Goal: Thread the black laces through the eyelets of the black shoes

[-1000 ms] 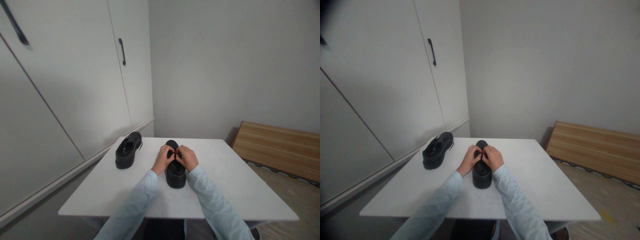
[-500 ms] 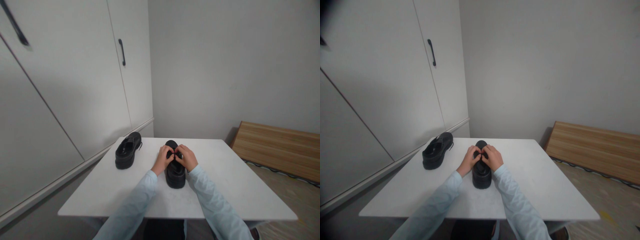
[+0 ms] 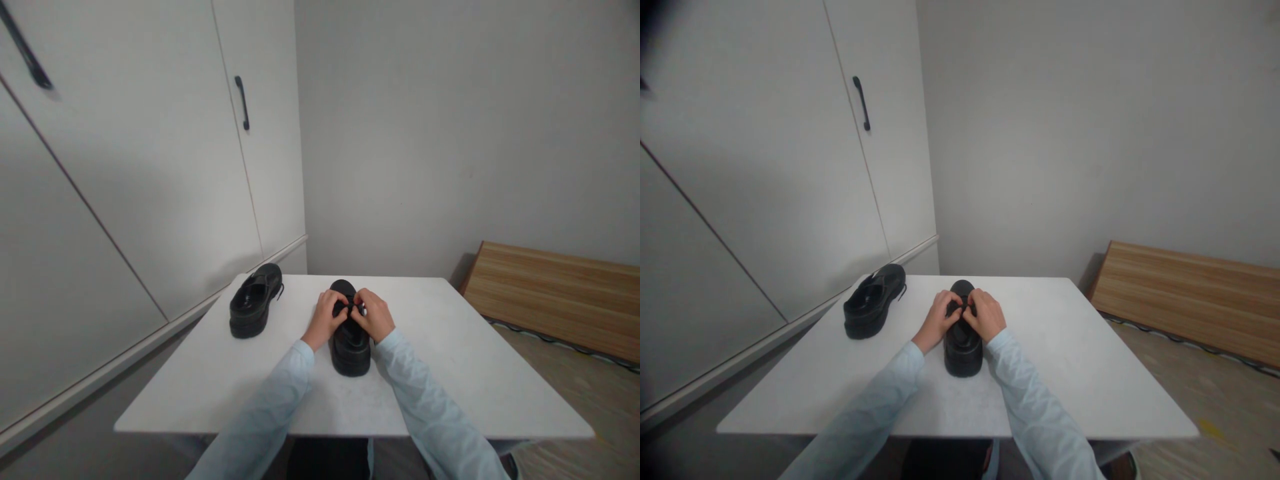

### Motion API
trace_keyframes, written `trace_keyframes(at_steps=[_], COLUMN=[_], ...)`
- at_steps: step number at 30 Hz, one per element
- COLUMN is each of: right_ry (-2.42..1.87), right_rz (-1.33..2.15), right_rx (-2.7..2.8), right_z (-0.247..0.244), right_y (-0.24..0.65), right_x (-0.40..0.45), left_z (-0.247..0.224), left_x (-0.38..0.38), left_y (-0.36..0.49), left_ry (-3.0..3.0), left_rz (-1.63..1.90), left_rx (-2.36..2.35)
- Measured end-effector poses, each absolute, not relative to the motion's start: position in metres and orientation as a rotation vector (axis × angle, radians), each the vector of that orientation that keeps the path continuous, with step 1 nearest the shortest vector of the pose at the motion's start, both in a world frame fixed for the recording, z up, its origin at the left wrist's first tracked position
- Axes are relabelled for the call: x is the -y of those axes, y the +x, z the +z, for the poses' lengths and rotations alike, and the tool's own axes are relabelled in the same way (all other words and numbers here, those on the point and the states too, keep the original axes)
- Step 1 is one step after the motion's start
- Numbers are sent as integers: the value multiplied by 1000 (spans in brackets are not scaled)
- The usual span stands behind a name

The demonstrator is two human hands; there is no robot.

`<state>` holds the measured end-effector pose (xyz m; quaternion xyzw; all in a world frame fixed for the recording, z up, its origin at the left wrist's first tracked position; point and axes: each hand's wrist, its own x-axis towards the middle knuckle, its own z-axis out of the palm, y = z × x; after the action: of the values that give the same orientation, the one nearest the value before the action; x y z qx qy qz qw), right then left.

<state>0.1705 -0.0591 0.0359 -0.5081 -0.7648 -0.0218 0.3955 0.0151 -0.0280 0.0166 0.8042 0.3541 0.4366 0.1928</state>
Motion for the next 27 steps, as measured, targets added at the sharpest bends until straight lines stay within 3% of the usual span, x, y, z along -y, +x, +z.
trace_keyframes(at_steps=[27], right_ry=[-1235], right_rz=[404], right_rx=[1730], right_z=[32], right_y=[172], right_x=[55], left_z=[15], left_x=[29], left_y=[15], left_ry=[2193], left_rz=[1333], left_rx=[-945])
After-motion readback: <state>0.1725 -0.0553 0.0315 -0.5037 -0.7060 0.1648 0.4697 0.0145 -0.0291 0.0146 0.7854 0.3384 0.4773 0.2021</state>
